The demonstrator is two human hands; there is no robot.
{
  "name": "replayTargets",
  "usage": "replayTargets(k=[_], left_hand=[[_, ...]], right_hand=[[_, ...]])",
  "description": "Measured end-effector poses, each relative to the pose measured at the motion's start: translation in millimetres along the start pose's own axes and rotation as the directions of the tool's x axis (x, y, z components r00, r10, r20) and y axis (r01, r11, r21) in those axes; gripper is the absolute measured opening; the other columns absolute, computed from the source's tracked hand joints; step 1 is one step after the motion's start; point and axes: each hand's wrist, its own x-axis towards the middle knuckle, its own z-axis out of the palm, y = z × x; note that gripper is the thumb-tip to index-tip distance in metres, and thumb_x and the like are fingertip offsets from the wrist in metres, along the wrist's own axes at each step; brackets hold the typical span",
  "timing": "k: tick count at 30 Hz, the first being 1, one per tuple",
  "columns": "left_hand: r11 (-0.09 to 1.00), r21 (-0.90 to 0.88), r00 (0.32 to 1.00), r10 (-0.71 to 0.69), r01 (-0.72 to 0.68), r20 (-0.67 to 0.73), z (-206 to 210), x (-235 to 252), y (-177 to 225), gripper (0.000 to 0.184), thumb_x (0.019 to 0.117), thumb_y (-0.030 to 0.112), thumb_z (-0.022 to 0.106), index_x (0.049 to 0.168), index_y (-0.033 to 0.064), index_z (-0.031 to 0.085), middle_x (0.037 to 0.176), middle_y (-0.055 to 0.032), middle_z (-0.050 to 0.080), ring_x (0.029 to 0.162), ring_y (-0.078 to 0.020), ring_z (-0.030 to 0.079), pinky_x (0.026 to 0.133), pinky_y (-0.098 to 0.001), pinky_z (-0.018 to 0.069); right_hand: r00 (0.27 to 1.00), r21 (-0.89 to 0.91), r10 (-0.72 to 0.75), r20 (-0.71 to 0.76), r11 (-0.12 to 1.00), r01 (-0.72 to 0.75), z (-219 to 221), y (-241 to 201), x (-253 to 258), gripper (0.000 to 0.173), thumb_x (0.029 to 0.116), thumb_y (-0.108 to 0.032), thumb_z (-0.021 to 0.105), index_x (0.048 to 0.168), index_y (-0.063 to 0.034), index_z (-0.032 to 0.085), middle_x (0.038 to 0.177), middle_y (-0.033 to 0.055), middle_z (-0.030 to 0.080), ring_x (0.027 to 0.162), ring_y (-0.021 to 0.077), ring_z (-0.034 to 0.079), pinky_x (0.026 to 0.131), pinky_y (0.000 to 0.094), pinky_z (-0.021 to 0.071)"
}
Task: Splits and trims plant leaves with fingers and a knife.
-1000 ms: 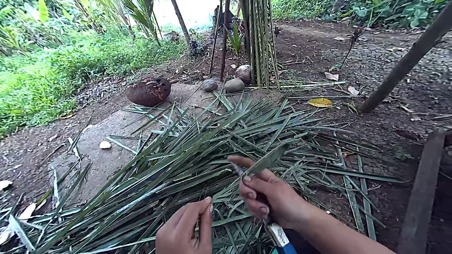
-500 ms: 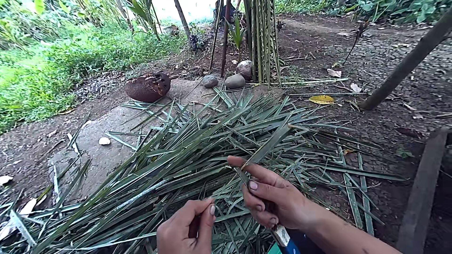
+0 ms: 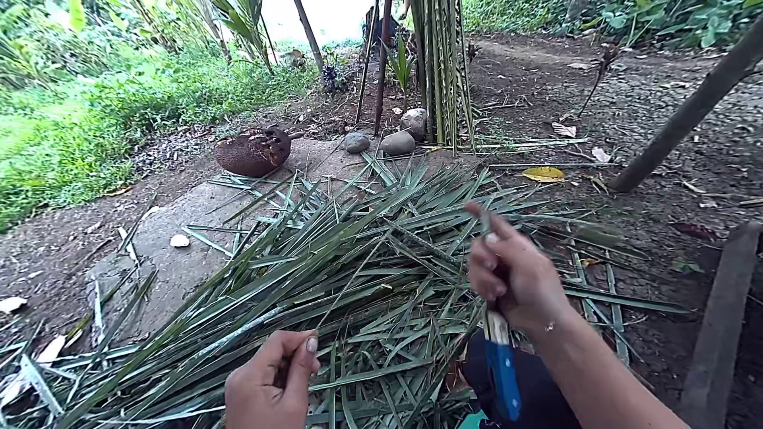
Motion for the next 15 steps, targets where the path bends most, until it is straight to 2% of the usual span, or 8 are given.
replayTargets(k=[1,3,5,7,9,11,15], left_hand=[[1.0,-0.013,1.0,-0.017,0.017,0.012,2,-1,1,0.013,0.0976,0.007,0.06,0.096,-0.0019,0.069,0.073,0.0073,0.066,0.064,0.0104,0.057,0.059,-0.0083,0.0482],[0.998,-0.054,0.998,-0.036,0.039,0.047,7,-3,6,0.012,0.0979,0.006,0.059,0.095,-0.0011,0.069,0.072,0.0085,0.065,0.063,0.0104,0.057,0.059,-0.0084,0.0474],[0.991,-0.119,0.994,-0.042,0.055,0.105,13,-5,10,0.011,0.0978,0.005,0.059,0.095,0.0004,0.069,0.072,0.0098,0.065,0.064,0.0101,0.057,0.059,-0.0087,0.0477],[0.974,-0.214,0.983,-0.038,0.076,0.178,16,-7,13,0.012,0.0979,0.003,0.058,0.095,0.0008,0.069,0.071,0.0112,0.064,0.064,0.0094,0.058,0.059,-0.0096,0.0484],[0.948,-0.301,0.971,-0.032,0.104,0.236,17,-8,14,0.015,0.098,0.001,0.054,0.094,0.0025,0.069,0.07,0.0133,0.063,0.063,0.0091,0.056,0.059,-0.0099,0.0472],[0.931,-0.345,0.963,-0.025,0.121,0.269,14,-8,14,0.017,0.0981,0.0,0.053,0.094,0.0033,0.07,0.07,0.0145,0.062,0.062,0.0089,0.055,0.058,-0.0101,0.0463],[0.943,-0.316,0.965,-0.019,0.104,0.261,5,-7,10,0.015,0.097,0.0,0.056,0.094,0.0033,0.07,0.07,0.0137,0.063,0.062,0.0092,0.056,0.058,-0.0098,0.0469]], right_hand=[[0.988,-0.04,0.075,0.134,0.997,-0.07,7,3,-6,0.052,0.1024,-0.011,0.027,0.154,-0.0176,0.033,0.064,-0.0103,0.048,0.044,-0.0019,0.043,0.042,0.0139,0.0401],[0.911,-0.062,0.164,0.379,0.986,-0.152,21,10,-15,0.054,0.1029,-0.012,0.033,0.156,-0.012,0.031,0.067,-0.0108,0.049,0.048,-0.0016,0.044,0.044,0.0145,0.04],[0.835,-0.014,0.197,0.514,0.975,-0.221,33,16,-21,0.055,0.1042,-0.012,0.034,0.159,-0.0109,0.026,0.068,-0.0106,0.048,0.049,-0.0012,0.045,0.044,0.0145,0.0397],[0.802,0.044,0.189,0.566,0.965,-0.258,41,21,-24,0.056,0.1044,-0.009,0.032,0.159,-0.0126,0.025,0.068,-0.0108,0.048,0.049,-0.0017,0.045,0.044,0.0136,0.0394],[0.823,0.085,0.158,0.545,0.966,-0.242,43,22,-25,0.052,0.1045,-0.009,0.032,0.157,-0.0115,0.031,0.067,-0.0114,0.048,0.049,-0.0019,0.045,0.044,0.0134,0.039],[0.876,0.13,0.137,0.463,0.967,-0.22,42,20,-24,0.049,0.1048,-0.009,0.032,0.153,-0.0096,0.038,0.067,-0.0114,0.049,0.048,-0.0021,0.044,0.043,0.0134,0.0386],[0.98,0.217,0.071,0.187,0.97,-0.112,28,5,-15,0.048,0.1051,-0.011,0.028,0.149,-0.0173,0.047,0.063,-0.0093,0.052,0.044,-0.0031,0.043,0.042,0.0121,0.0394]])
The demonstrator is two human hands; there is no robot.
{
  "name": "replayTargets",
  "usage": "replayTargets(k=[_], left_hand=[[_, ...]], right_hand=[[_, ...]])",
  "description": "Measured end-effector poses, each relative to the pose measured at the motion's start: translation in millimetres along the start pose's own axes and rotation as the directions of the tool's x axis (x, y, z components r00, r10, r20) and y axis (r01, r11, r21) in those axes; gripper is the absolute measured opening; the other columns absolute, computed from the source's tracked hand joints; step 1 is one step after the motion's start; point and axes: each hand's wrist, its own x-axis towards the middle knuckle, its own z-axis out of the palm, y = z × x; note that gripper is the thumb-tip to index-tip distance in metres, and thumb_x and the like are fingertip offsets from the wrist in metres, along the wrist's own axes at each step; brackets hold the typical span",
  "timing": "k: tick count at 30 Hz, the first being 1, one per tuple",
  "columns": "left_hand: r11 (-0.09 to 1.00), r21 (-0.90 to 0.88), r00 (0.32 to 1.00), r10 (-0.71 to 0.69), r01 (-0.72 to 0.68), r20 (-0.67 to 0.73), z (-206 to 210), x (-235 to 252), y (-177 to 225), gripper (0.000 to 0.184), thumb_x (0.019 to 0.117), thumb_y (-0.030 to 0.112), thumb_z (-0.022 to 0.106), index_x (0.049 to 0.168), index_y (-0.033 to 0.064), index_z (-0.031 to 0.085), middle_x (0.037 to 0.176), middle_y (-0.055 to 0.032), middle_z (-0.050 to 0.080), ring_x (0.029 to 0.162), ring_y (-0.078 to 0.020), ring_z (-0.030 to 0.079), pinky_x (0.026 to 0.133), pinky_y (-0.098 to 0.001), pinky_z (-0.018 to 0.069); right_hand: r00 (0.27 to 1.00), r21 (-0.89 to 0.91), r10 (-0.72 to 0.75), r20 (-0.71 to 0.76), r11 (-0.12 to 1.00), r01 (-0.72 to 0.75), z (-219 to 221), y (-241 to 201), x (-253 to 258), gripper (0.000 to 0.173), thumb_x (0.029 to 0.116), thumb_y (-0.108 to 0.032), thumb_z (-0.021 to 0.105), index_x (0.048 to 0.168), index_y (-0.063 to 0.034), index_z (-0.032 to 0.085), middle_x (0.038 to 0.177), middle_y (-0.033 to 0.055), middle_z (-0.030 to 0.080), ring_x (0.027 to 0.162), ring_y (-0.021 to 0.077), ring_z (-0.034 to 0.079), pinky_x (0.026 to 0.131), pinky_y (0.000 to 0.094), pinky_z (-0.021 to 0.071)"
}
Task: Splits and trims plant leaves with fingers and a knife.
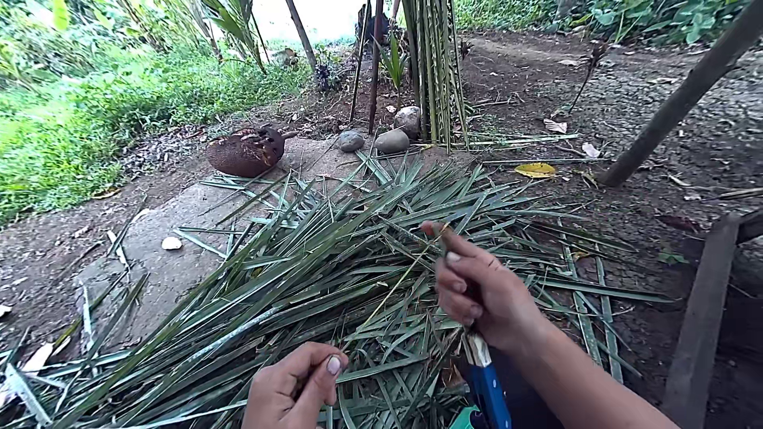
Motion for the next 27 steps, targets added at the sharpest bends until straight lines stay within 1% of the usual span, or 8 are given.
replayTargets(k=[3,5,8,10,14,18,24,27], left_hand=[[0.998,0.062,0.998,-0.022,0.025,-0.052,-5,0,-3,0.015,0.0962,0.0,0.056,0.093,0.0026,0.07,0.069,0.013,0.062,0.061,0.009,0.056,0.057,-0.0097,0.0465],[0.994,0.106,0.993,-0.028,0.04,-0.116,-6,1,-4,0.012,0.0961,0.002,0.058,0.093,0.0032,0.069,0.07,0.0127,0.063,0.061,0.0088,0.056,0.057,-0.0097,0.0472],[0.982,0.189,0.985,0.02,0.013,-0.173,2,3,-1,0.008,0.0946,0.004,0.062,0.093,-0.0003,0.069,0.072,0.0077,0.066,0.062,0.0086,0.06,0.058,-0.0097,0.0504],[0.971,0.237,0.981,0.083,-0.04,-0.174,10,2,-2,0.01,0.0941,0.004,0.063,0.093,-0.0025,0.07,0.072,0.004,0.068,0.062,0.0081,0.06,0.058,-0.0097,0.0508],[0.919,0.35,0.953,0.251,-0.18,-0.171,20,0,-4,0.016,0.0946,0.007,0.064,0.094,-0.0056,0.073,0.072,-0.0045,0.069,0.06,0.0054,0.058,0.057,-0.0098,0.0477],[0.808,0.52,0.9,0.408,-0.276,-0.157,19,-1,-3,0.019,0.0968,0.012,0.063,0.09,-0.003,0.074,0.071,-0.0094,0.069,0.06,-0.0018,0.057,0.059,-0.0119,0.0456],[0.815,0.525,0.908,0.383,-0.246,-0.17,7,-3,-6,0.019,0.0967,0.01,0.061,0.09,-0.0049,0.072,0.071,-0.01,0.069,0.06,0.0004,0.058,0.058,-0.0104,0.046],[0.825,0.51,0.909,0.377,-0.243,-0.178,6,-2,-8,0.019,0.0965,0.009,0.062,0.09,-0.0055,0.072,0.071,-0.0097,0.069,0.06,0.0016,0.058,0.059,-0.0101,0.046]], right_hand=[[0.96,-0.043,-0.142,-0.242,0.99,0.135,-15,-11,9,0.047,0.1085,-0.015,0.02,0.147,-0.0221,0.046,0.057,-0.0106,0.045,0.041,-0.0029,0.039,0.04,0.0125,0.0373],[0.936,-0.068,-0.183,-0.3,0.983,0.17,-20,-14,11,0.047,0.1081,-0.014,0.017,0.145,-0.0232,0.044,0.056,-0.01,0.042,0.039,-0.0018,0.038,0.039,0.0137,0.0365],[1.0,-0.123,0.008,-0.009,0.992,-0.009,-4,-2,-1,0.054,0.1015,-0.012,0.03,0.155,-0.0207,0.03,0.062,-0.0122,0.049,0.043,-0.0037,0.042,0.041,0.0128,0.0389],[0.97,-0.15,0.172,0.171,0.978,-0.147,11,6,-8,0.058,0.1004,-0.012,0.036,0.158,-0.0149,0.025,0.064,-0.0121,0.047,0.045,-0.0026,0.043,0.041,0.0139,0.0383],[0.927,-0.073,0.229,0.298,0.973,-0.217,22,17,-10,0.051,0.1036,-0.008,0.031,0.154,-0.0155,0.032,0.065,-0.0108,0.046,0.046,-0.002,0.044,0.042,0.0134,0.0393],[0.975,0.014,0.152,0.16,0.988,-0.156,19,9,-9,0.045,0.1031,-0.01,0.031,0.146,-0.0121,0.044,0.063,-0.0111,0.047,0.044,-0.0028,0.042,0.04,0.0125,0.0383],[0.963,0.037,-0.046,-0.266,0.998,0.058,-11,-18,3,0.046,0.1092,-0.016,0.015,0.143,-0.0179,0.047,0.058,-0.0081,0.043,0.039,-0.0029,0.038,0.038,0.0118,0.0365],[0.993,-0.005,0.031,-0.114,0.999,-0.032,-8,-13,-4,0.049,0.1038,-0.012,0.021,0.148,-0.0177,0.041,0.059,-0.0098,0.046,0.04,-0.0036,0.04,0.039,0.0117,0.038]])
